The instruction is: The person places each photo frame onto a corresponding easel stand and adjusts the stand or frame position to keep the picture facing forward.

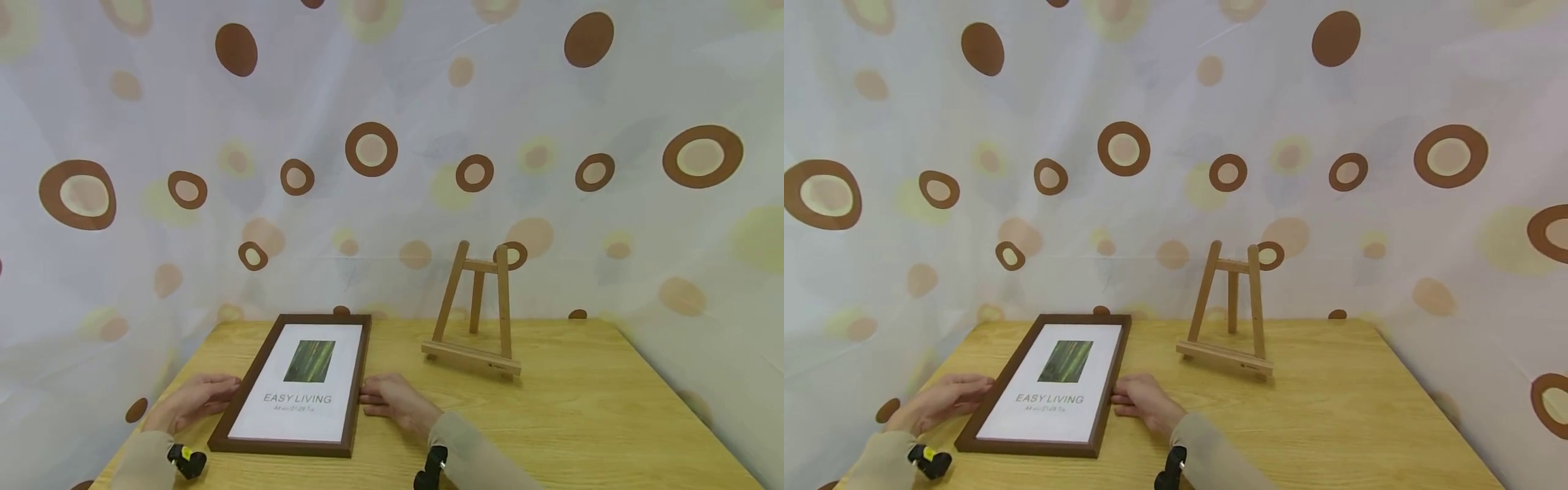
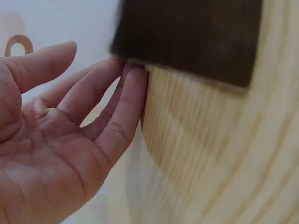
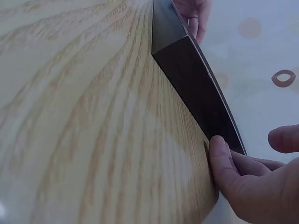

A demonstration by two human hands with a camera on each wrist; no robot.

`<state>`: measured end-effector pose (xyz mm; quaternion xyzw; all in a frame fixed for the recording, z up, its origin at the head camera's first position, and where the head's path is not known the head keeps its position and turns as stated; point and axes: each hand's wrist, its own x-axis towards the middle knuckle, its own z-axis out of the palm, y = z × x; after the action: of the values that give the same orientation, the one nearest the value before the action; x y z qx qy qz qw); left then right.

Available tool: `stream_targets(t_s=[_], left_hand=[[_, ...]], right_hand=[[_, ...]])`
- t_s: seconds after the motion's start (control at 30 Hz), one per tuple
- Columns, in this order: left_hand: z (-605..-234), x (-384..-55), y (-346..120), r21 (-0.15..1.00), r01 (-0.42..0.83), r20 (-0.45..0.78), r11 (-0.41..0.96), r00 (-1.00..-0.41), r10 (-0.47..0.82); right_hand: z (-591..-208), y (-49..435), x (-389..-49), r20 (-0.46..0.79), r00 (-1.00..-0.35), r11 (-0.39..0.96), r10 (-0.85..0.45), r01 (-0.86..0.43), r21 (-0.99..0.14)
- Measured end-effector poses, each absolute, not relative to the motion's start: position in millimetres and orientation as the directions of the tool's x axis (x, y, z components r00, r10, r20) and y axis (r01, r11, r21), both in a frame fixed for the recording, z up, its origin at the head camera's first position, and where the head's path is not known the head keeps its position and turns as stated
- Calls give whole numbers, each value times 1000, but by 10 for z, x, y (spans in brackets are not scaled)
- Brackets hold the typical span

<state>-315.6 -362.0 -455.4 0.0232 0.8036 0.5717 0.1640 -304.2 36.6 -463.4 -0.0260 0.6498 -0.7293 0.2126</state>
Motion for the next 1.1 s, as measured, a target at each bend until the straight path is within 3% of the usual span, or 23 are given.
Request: stream_targets(t_s=[0.17,0.53,0.83,1.1], left_hand=[[-4560,-3103,-3640,933,-176,-257,315,-937,238],[-4498,-3066,-3522,927,-286,-322,241,-938,129],[-4424,-3077,-3501,906,-229,-317,355,-924,213],[-4425,-3060,-3508,917,-230,-315,326,-918,241]], right_hand=[[-4655,343,-3043,-224,-916,-47,-332,254,-966],[-4624,314,-2990,-203,-922,-48,-330,231,-972],[-4607,227,-2918,-194,-937,-128,-292,239,-963],[-4632,207,-2912,-176,-951,-74,-253,200,-977]])
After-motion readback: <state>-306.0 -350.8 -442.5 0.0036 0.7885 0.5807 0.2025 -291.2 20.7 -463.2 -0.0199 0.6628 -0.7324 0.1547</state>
